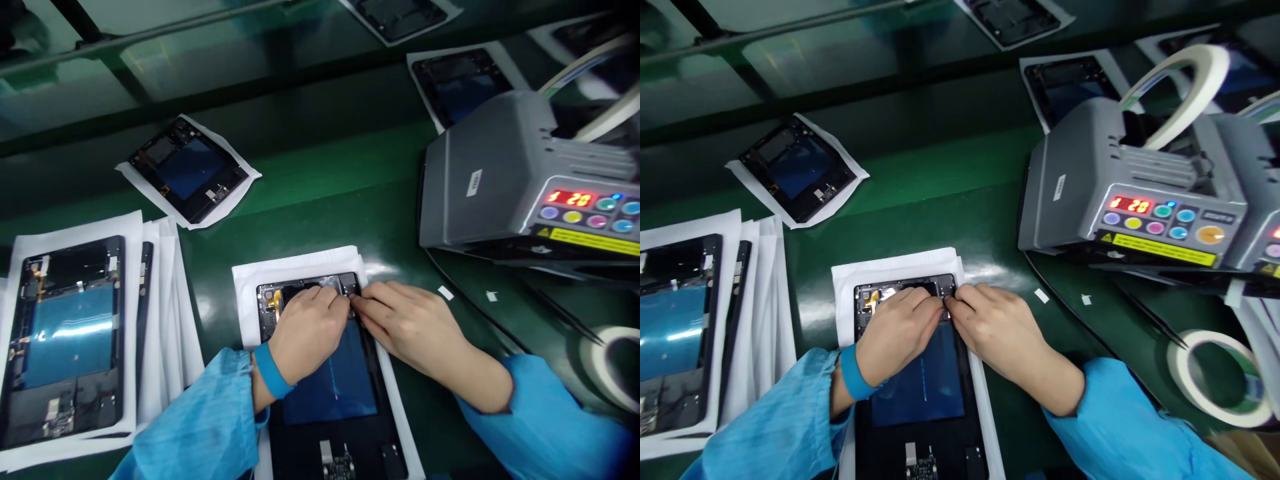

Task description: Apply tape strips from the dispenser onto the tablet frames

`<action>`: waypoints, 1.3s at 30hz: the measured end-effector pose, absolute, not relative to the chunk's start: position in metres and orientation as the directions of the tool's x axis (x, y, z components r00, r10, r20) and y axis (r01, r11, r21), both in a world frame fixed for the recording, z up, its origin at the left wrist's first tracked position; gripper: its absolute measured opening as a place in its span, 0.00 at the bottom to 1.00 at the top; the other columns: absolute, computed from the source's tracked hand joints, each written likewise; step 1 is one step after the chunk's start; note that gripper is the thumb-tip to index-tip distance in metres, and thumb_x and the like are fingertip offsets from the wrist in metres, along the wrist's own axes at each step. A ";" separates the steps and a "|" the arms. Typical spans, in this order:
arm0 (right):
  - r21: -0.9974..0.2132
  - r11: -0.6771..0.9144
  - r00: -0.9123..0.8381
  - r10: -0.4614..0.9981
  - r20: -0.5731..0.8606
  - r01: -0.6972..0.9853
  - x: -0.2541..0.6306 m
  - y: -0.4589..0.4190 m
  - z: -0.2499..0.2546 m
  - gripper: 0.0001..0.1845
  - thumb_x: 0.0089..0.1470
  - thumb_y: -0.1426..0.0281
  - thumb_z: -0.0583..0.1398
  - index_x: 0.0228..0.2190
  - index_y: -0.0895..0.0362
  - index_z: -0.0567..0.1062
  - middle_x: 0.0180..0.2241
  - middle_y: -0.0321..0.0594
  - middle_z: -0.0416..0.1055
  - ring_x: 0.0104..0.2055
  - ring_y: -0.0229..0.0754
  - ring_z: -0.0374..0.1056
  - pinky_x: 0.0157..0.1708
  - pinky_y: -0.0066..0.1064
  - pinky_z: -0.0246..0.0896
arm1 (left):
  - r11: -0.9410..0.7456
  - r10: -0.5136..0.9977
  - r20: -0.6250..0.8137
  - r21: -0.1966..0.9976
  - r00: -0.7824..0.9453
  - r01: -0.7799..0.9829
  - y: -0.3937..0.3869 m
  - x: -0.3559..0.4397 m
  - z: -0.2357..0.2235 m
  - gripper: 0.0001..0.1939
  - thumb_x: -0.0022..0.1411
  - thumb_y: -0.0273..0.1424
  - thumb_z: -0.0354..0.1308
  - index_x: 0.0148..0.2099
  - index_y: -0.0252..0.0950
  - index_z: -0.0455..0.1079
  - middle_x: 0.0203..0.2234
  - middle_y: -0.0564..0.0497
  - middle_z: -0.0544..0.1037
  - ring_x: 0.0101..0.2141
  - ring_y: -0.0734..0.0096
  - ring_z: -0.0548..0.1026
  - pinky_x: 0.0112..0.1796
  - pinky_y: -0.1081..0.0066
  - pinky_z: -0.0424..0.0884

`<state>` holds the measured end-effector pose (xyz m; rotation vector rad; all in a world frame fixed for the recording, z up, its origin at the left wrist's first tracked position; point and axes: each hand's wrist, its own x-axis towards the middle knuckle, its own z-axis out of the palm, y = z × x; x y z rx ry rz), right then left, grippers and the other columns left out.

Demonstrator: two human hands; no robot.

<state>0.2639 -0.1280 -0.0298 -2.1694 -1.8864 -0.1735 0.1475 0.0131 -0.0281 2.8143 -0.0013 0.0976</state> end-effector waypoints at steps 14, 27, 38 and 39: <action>-0.019 -0.085 0.087 0.939 0.334 0.996 0.253 -0.127 -0.017 0.13 0.61 0.67 0.54 0.42 0.60 0.73 0.38 0.44 0.71 0.37 0.44 0.64 0.36 0.36 0.56 | -0.919 0.106 0.115 0.391 0.988 0.053 0.019 0.068 0.002 0.09 0.66 0.31 0.50 0.38 0.35 0.70 0.30 0.50 0.72 0.32 0.65 0.70 0.34 0.65 0.70; 0.175 0.228 -0.224 0.974 -0.043 0.958 0.241 0.186 -0.013 0.16 0.60 0.63 0.57 0.45 0.61 0.70 0.43 0.43 0.69 0.42 0.40 0.68 0.41 0.37 0.67 | -0.929 0.192 0.188 0.351 0.963 0.117 0.026 0.043 -0.043 0.07 0.61 0.34 0.54 0.33 0.37 0.68 0.28 0.50 0.72 0.31 0.66 0.71 0.32 0.64 0.70; 0.185 0.159 -0.165 0.986 0.018 0.970 0.255 0.092 0.063 0.15 0.62 0.77 0.46 0.37 0.61 0.71 0.40 0.47 0.69 0.41 0.44 0.67 0.34 0.34 0.60 | 0.350 0.648 -0.147 0.929 0.747 -0.120 0.073 0.057 -0.005 0.38 0.60 0.60 0.42 0.52 0.32 0.68 0.42 0.37 0.78 0.40 0.58 0.78 0.41 0.58 0.76; 0.185 0.152 -0.159 0.987 0.022 0.971 0.250 0.067 0.068 0.14 0.61 0.76 0.46 0.35 0.61 0.71 0.38 0.46 0.69 0.39 0.44 0.66 0.32 0.34 0.59 | 0.467 0.639 -0.224 0.873 0.736 -0.140 0.078 0.059 0.000 0.41 0.59 0.62 0.40 0.51 0.32 0.69 0.44 0.37 0.77 0.42 0.56 0.78 0.42 0.57 0.76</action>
